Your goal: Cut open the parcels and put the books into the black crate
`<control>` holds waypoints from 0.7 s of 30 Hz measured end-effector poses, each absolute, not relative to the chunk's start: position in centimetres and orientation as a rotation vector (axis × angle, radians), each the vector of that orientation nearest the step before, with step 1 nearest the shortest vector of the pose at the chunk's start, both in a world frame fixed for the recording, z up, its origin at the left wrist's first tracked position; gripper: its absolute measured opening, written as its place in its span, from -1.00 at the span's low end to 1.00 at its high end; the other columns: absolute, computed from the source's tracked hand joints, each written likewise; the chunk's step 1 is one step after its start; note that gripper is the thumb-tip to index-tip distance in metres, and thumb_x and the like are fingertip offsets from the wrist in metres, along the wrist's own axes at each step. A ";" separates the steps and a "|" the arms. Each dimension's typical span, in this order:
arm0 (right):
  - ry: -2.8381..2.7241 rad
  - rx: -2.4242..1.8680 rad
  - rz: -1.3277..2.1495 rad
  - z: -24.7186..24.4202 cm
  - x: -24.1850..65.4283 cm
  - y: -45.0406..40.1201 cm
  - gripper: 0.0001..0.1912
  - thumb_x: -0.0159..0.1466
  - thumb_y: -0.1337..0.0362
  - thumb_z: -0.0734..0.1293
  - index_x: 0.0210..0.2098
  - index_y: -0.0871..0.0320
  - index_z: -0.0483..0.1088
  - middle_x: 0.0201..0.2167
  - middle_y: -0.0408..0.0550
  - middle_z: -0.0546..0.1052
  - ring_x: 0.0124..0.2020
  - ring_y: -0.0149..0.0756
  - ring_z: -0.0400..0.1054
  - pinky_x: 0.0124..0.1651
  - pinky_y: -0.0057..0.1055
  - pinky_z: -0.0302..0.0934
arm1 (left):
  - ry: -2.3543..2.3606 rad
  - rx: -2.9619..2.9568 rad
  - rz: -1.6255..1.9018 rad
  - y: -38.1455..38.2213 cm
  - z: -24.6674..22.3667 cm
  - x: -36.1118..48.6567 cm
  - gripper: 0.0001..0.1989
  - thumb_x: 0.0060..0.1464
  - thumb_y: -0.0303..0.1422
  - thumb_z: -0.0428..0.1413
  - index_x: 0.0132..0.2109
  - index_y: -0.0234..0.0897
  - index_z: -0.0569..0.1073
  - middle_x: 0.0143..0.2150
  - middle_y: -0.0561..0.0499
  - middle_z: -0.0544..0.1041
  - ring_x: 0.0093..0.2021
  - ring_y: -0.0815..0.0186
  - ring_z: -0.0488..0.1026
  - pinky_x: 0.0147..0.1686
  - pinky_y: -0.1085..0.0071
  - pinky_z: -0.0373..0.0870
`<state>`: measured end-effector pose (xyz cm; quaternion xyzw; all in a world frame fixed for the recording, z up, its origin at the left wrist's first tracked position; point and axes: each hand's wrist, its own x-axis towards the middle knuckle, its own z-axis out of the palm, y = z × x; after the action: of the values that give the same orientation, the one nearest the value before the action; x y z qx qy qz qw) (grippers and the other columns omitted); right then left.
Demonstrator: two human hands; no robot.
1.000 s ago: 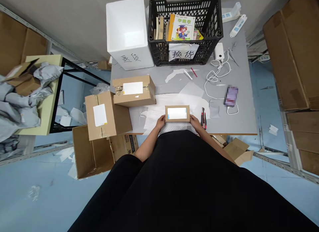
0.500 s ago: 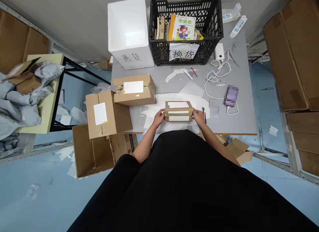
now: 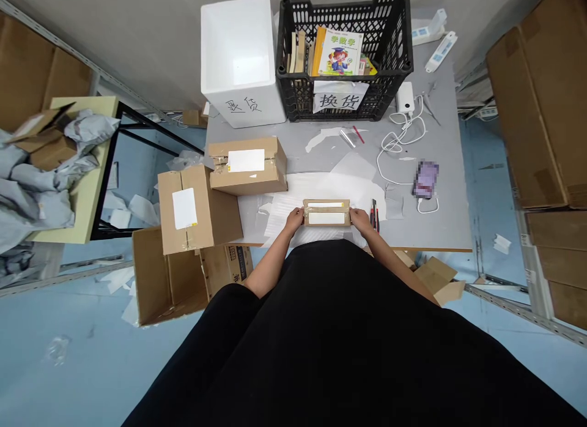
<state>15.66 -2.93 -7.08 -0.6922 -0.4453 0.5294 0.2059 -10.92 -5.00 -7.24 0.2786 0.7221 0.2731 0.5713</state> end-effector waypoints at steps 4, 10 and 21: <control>-1.165 -1.938 1.527 -7.1 15.7 -3.3 -0.64 0.26 0.02 0.22 -0.26 0.12 0.53 -0.21 0.05 0.62 -0.02 -0.06 0.44 0.07 -0.19 0.32 | 1.698 0.677 0.661 -5.3 -7.8 -10.9 -0.80 0.24 -0.29 0.00 -0.18 -0.23 0.50 -0.17 -0.07 0.58 -0.19 0.24 0.49 -0.17 0.33 0.43; -0.926 -1.798 1.655 -7.5 15.6 -4.1 -0.67 0.20 0.21 0.23 -0.11 0.11 0.50 -0.07 0.00 0.60 0.00 -0.18 0.46 0.14 -0.16 0.32 | 1.679 0.688 0.654 -5.7 -7.8 -11.4 -0.75 0.16 -0.42 0.04 -0.06 -0.24 0.54 -0.15 -0.06 0.59 -0.16 0.26 0.51 -0.05 0.31 0.42; -0.996 -1.616 1.614 -9.5 15.8 -4.8 -0.53 0.16 0.21 0.29 0.06 0.08 0.46 0.16 -0.01 0.51 0.20 -0.16 0.36 0.31 -0.14 0.17 | 1.604 0.642 0.727 -6.5 -8.8 -10.8 -0.47 0.29 -0.22 -0.02 0.37 -0.04 0.22 0.28 -0.07 0.41 0.21 0.19 0.38 0.14 0.22 0.35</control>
<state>15.78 -4.78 -9.47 -0.6147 -0.3789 0.6138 0.3190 -10.83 -6.53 -8.80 0.2759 0.6896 0.3127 0.5920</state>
